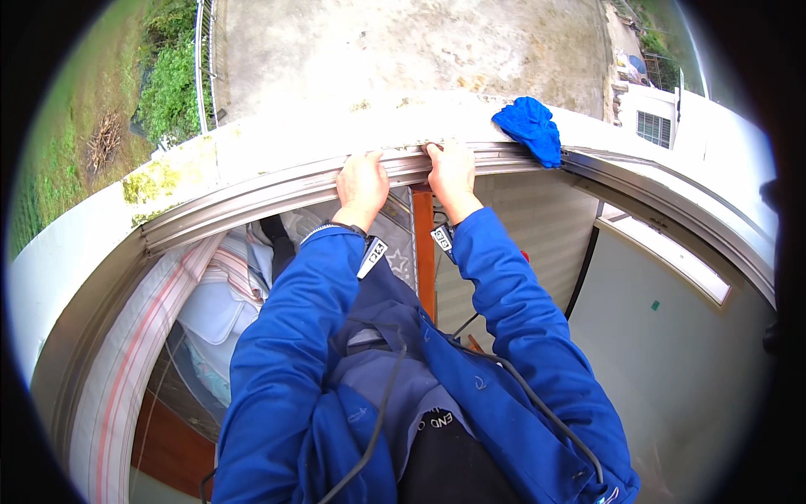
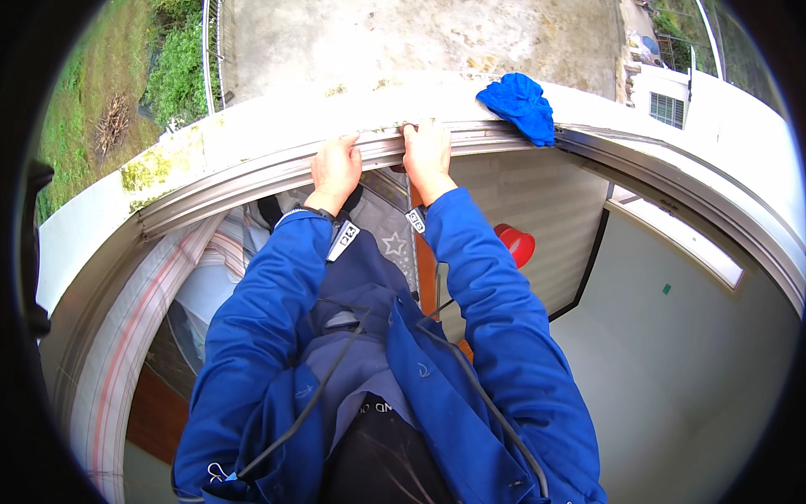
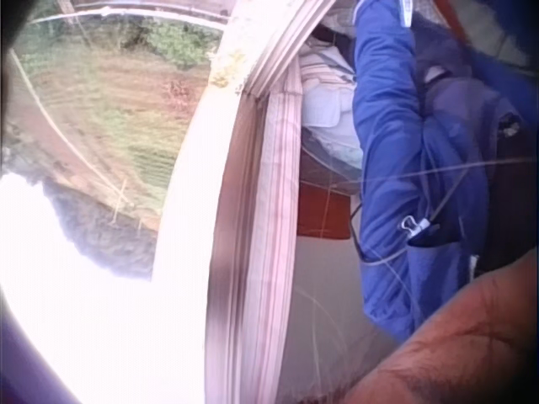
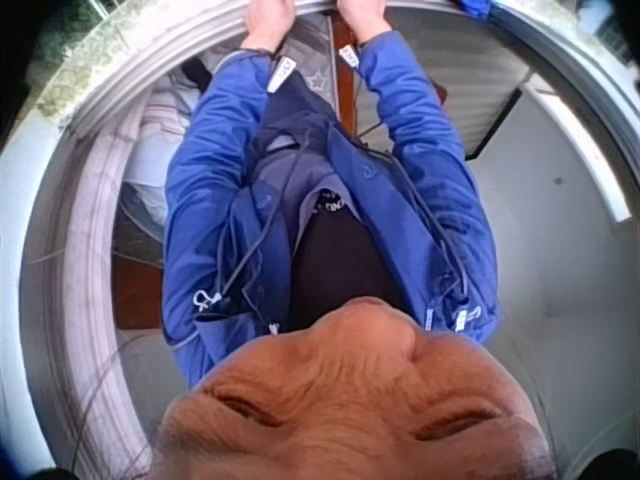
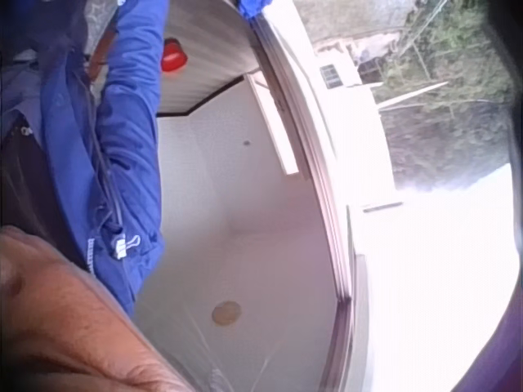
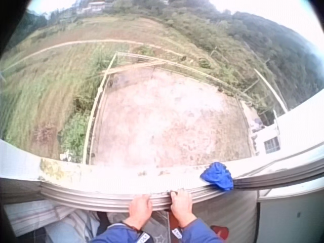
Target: The person wipes the window frame and sill with a brown cloth, moving along the length of the frame and occasionally adjusting the cloth. The person also uses a blue cloth to wipe the frame.
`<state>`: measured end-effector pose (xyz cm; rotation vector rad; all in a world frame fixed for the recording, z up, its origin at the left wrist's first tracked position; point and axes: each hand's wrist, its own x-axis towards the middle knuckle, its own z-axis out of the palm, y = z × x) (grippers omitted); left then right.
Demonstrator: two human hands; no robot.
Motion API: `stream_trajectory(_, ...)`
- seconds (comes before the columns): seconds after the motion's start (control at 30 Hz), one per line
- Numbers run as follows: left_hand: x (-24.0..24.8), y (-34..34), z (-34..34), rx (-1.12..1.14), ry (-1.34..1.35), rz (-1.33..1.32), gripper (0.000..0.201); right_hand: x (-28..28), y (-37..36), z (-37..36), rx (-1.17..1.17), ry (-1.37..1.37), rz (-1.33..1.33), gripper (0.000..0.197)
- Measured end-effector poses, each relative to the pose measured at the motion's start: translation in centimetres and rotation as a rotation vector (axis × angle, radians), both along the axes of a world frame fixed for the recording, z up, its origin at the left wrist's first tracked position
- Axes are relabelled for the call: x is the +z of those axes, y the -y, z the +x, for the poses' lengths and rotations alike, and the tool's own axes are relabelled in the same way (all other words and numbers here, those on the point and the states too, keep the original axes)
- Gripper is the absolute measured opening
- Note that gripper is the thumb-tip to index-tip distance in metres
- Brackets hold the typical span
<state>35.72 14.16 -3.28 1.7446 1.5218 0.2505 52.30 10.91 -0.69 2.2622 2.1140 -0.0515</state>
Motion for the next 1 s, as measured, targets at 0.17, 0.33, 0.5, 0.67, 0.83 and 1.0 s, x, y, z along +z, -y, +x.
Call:
stream_trajectory(0.17,0.2,0.0,0.8,-0.006,0.016,-0.024,0.025,0.0,-0.6,-0.2,0.166,-0.001,-0.079,0.018)
stream_trajectory(0.33,0.4,0.3,1.7,-0.013,0.036,0.016,0.025,-1.3,-1.5,-2.3,0.057,0.102,-0.240,0.016)
stream_trajectory(0.5,0.2,-0.3,1.8,0.011,0.076,-0.107,0.027,-1.7,-1.7,-3.6,0.085,-0.086,-0.084,0.012)
stream_trajectory(0.67,-0.1,-0.6,1.9,0.017,0.160,-0.211,0.030,-1.7,-2.0,-3.1,-0.292,-0.691,-0.125,0.013)
stream_trajectory(0.83,1.5,-5.3,2.1,0.300,0.817,-0.396,0.027,-1.2,-2.4,0.1,-0.710,-1.806,0.178,0.023)
stream_trajectory(1.0,3.1,-12.5,-0.7,0.250,0.415,0.029,0.025,0.4,-1.3,2.9,-0.928,-1.572,0.370,0.024)
